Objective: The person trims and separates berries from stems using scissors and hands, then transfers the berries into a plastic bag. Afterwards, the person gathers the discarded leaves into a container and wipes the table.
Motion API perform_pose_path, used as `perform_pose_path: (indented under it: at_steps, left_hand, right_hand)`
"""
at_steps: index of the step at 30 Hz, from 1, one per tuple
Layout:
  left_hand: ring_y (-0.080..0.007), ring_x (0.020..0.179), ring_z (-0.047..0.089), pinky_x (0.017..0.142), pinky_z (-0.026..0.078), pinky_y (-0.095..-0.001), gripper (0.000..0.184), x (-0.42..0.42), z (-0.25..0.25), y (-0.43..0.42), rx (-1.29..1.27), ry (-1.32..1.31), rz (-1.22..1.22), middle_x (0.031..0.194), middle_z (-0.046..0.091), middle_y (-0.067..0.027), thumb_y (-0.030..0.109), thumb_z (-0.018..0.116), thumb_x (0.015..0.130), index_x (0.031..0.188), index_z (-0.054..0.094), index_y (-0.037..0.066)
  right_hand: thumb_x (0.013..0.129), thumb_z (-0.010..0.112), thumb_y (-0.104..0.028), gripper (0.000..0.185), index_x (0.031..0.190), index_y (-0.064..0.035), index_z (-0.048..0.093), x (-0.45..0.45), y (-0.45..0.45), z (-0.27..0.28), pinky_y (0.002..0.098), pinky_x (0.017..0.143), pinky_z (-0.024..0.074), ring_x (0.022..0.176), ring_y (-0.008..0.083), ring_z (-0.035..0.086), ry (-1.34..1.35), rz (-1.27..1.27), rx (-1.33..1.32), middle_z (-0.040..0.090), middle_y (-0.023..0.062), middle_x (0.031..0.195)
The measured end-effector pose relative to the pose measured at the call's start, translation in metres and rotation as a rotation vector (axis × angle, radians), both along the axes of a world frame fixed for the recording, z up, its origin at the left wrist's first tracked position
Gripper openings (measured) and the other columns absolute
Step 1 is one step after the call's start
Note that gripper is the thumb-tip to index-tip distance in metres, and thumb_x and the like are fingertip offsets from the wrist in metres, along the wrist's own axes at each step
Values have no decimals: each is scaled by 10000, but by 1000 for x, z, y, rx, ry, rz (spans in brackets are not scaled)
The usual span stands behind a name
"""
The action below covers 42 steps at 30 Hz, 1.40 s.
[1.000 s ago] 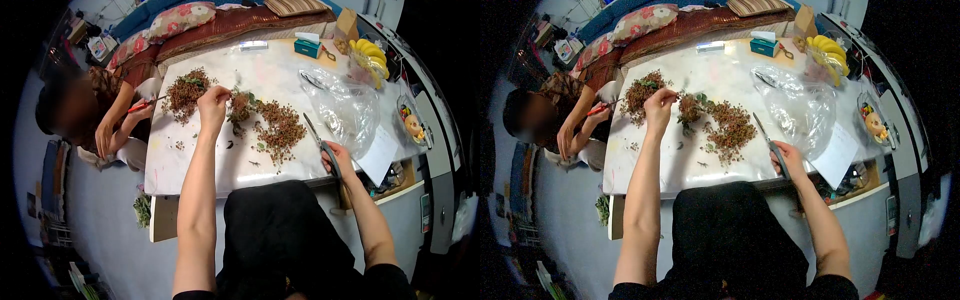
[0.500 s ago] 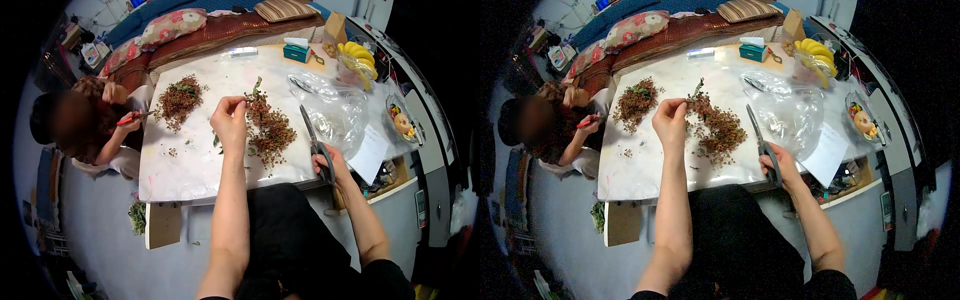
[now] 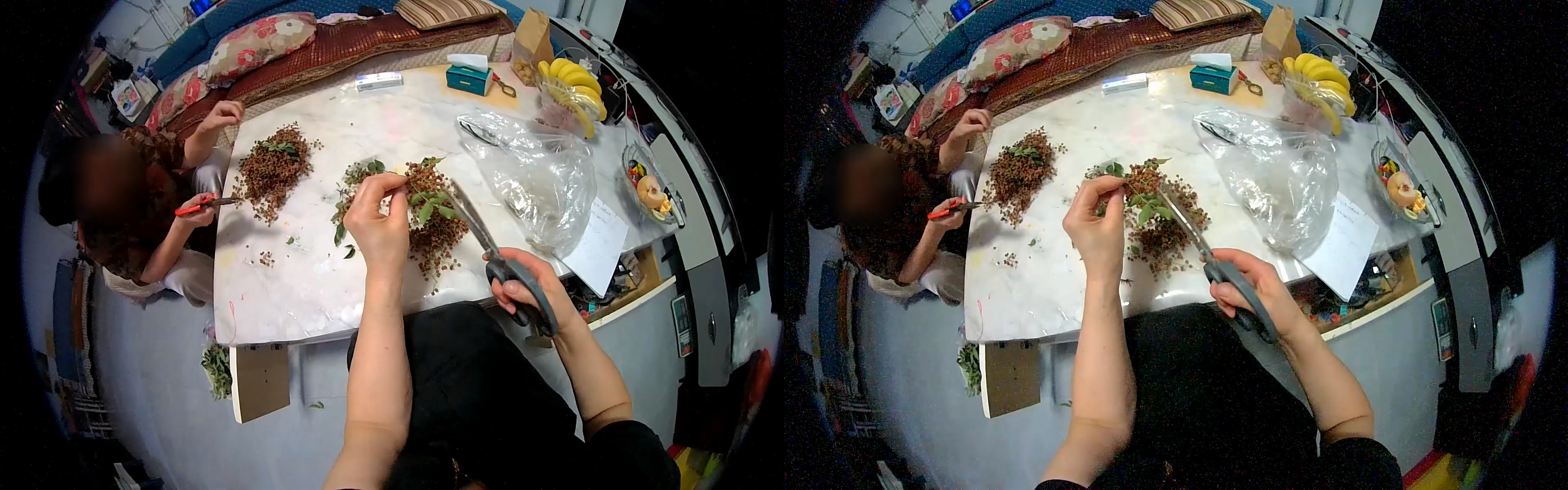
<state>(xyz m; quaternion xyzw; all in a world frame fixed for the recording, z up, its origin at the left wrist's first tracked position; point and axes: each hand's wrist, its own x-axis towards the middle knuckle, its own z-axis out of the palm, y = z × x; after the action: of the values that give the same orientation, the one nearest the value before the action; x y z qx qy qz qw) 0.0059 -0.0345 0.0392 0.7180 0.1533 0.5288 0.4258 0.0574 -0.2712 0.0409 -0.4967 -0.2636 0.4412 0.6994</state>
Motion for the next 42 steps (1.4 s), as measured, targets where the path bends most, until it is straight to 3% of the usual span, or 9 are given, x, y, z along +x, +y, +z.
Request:
perform_pose_path:
  at_steps: [5,20,27,30,33,35,36,38,42]
  left_hand:
    - [-124,797,617,736,507,-241,142,4,-2,-3,-32,-7,-75,859,652,-67,-111,572,753,837,653,-30]
    - [-117,837,594,785,484,-235,101,6,-2,-16,-152,51,-211,890,629,-49,-81,636,749,834,635,-27]
    - [-120,820,587,772,480,-238,109,11,-11,-14,-140,1,-148,875,628,-48,-108,644,726,793,628,-24]
    - [-134,812,597,755,482,-246,127,7,-8,-8,-7,-10,-79,852,637,-59,-120,633,715,774,629,-8]
    - [-150,806,608,745,485,-254,154,5,-1,-10,68,8,-52,829,646,-68,-132,623,698,769,631,5]
    - [-157,809,619,742,488,-264,148,5,1,-11,118,54,-50,818,651,-64,-127,616,701,760,612,8]
    - [-157,809,619,742,488,-264,148,5,1,-11,119,53,-54,818,651,-64,-127,616,701,760,612,8]
    - [-159,811,625,742,487,-268,131,5,1,-11,148,62,-54,813,651,-63,-113,615,709,748,585,9]
    - [-159,808,629,745,488,-272,129,5,1,-11,194,65,-61,807,651,-64,-104,613,707,741,567,11]
  right_hand:
    - [870,652,-153,468,1248,49,465,-1,7,4,218,520,414,583,88,510,-67,18,-129,538,35,740]
    - [851,631,-139,393,1178,51,522,1,16,0,204,500,384,513,87,487,5,-42,-116,511,42,650]
    - [850,638,-129,397,1190,39,521,-1,12,-6,200,510,392,535,81,501,-14,-51,-134,523,39,678]
    - [848,645,-131,412,1202,38,518,-3,4,0,198,514,397,553,77,503,-21,-65,-159,521,31,682]
    - [855,645,-117,409,1218,27,523,2,1,4,228,531,432,578,81,525,-166,-120,-222,559,7,729]
    - [823,652,-144,379,1176,-27,572,8,4,8,271,562,461,573,140,575,-662,-195,-284,621,41,721]
    - [823,652,-144,379,1176,-27,572,11,5,8,271,562,461,573,140,575,-662,-199,-284,621,41,721]
    - [780,657,-183,374,1135,-78,605,16,6,5,320,600,483,609,242,623,-999,-266,-358,657,110,737]
    - [750,656,-213,387,1120,-108,609,17,8,10,373,612,488,657,320,624,-1079,-291,-378,639,150,748]
